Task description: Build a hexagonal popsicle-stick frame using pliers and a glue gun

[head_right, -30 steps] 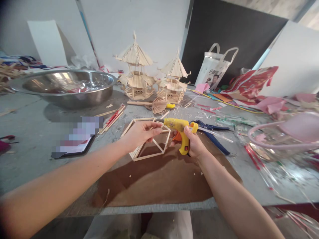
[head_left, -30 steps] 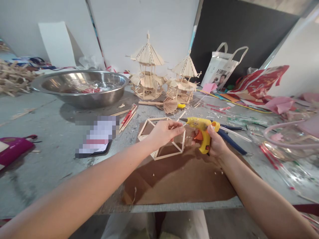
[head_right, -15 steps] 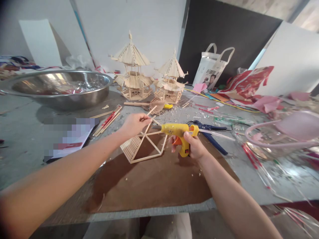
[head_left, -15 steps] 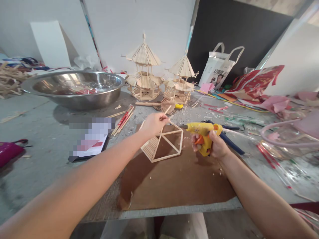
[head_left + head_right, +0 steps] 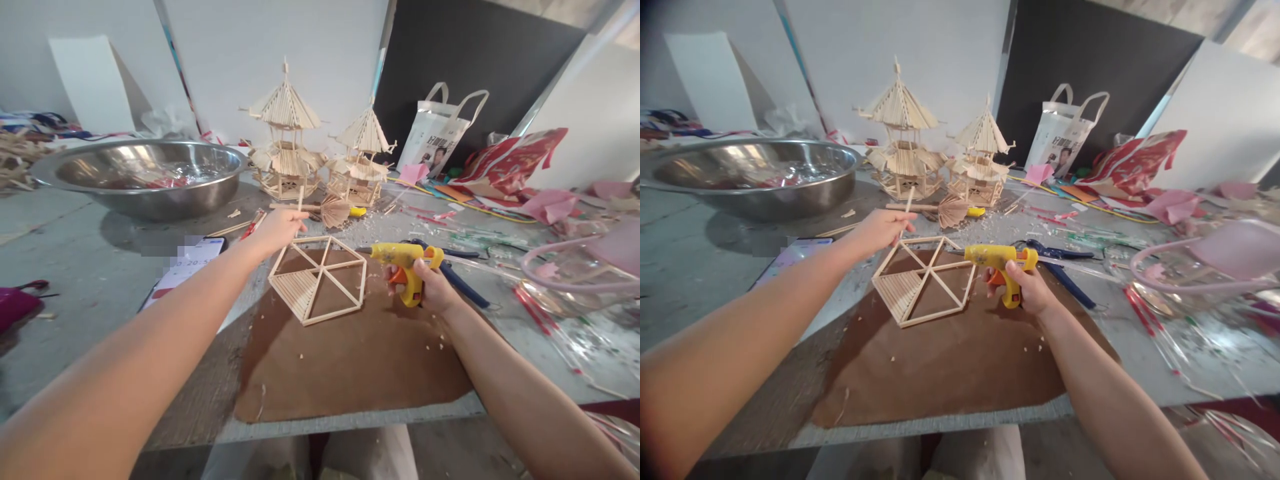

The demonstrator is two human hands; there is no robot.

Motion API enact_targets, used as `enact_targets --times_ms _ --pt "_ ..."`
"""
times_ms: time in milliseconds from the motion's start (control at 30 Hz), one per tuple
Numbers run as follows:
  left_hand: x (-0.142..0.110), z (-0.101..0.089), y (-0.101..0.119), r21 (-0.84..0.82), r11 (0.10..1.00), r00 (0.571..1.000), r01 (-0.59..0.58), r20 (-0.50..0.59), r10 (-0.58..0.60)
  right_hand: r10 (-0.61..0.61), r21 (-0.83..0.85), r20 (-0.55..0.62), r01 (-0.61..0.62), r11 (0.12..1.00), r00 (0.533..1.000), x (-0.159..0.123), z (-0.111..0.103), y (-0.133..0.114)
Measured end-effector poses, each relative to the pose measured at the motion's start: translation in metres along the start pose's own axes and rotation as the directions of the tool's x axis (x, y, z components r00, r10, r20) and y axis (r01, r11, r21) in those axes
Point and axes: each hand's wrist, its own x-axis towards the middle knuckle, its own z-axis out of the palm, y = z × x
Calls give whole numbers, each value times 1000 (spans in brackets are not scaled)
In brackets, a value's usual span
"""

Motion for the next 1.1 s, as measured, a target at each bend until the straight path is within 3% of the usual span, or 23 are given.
enact_targets --times_ms 33,100,300,500,700,1100 --pt "-9 -2 4 -97 994 995 58 81 -50 -3 1 -5 3 1000 1000 0 -1 1" --pt "-28 -6 14 -209 975 979 76 203 -33 -7 -4 -25 7 1000 1000 -1 -3 2" --pt "-61 -1 32 -241 966 875 97 482 33 -90 -52 -46 88 995 995 -3 -7 1" --pt "-67 6 37 -151 987 865 61 501 23 -88 -50 -82 84 995 993 -3 -3 -1" --pt "-68 13 35 -78 996 792 34 610 20 -43 -57 -43 41 998 998 -2 -5 1" --pt "-69 26 40 101 995 816 -20 576 -42 71 -58 -14 -72 996 997 -1 -2 2"
